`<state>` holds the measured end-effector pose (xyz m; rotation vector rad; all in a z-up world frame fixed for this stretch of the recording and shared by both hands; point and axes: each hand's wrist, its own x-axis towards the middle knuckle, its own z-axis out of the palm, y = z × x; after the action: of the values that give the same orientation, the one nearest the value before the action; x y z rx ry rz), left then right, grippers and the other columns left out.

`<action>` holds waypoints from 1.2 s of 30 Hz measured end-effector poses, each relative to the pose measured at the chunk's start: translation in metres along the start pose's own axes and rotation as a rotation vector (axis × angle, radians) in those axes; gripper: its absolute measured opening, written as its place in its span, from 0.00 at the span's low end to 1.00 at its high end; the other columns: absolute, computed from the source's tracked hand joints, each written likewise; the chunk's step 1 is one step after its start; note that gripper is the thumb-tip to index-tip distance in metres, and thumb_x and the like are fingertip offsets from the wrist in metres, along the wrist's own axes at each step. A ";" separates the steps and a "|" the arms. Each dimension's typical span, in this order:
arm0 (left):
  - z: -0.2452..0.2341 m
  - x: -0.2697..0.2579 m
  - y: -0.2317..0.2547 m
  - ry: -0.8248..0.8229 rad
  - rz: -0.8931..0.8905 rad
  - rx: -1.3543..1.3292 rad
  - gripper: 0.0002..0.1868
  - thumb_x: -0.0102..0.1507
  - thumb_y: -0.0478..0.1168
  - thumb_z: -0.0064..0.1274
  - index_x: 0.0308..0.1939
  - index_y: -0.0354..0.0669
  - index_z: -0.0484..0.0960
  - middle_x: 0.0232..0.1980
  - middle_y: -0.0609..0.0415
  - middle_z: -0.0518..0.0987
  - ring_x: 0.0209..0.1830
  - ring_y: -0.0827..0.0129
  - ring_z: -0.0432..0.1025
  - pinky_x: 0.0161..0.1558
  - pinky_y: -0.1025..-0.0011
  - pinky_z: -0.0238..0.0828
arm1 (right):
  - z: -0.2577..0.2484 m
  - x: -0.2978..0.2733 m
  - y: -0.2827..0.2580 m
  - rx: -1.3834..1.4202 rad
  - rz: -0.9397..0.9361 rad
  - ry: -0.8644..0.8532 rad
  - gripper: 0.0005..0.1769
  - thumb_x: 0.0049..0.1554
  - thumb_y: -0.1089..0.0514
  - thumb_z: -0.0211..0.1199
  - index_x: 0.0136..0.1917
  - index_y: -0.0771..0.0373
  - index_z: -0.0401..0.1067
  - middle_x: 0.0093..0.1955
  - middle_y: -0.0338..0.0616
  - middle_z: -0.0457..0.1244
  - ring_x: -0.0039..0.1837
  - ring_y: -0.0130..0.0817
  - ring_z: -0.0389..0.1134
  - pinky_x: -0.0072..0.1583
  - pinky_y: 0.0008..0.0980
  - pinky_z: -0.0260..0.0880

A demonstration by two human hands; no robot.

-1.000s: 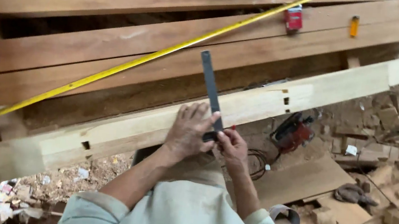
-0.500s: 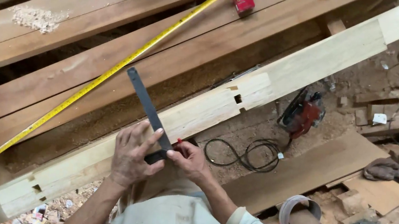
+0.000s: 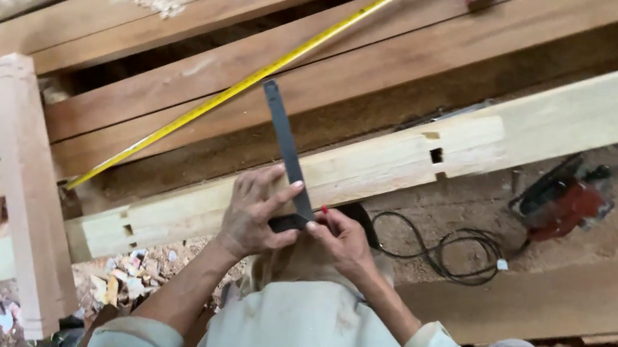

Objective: Measuring and marking wooden beams for joinery using a tape measure, square, and pencil.

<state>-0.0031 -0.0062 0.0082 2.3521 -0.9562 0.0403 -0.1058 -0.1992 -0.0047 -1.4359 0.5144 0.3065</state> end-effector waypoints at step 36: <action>0.006 -0.007 -0.001 0.041 -0.055 -0.135 0.49 0.40 0.58 0.70 0.68 0.64 0.77 0.68 0.49 0.70 0.68 0.51 0.65 0.68 0.48 0.57 | -0.001 -0.006 -0.006 0.252 0.080 0.012 0.10 0.60 0.66 0.63 0.55 0.72 0.75 0.37 0.50 0.64 0.33 0.23 0.58 0.33 0.17 0.56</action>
<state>-0.0088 -0.0047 0.0016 2.2436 -0.8473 0.0016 -0.1083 -0.2002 0.0031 -1.1760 0.5995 0.2859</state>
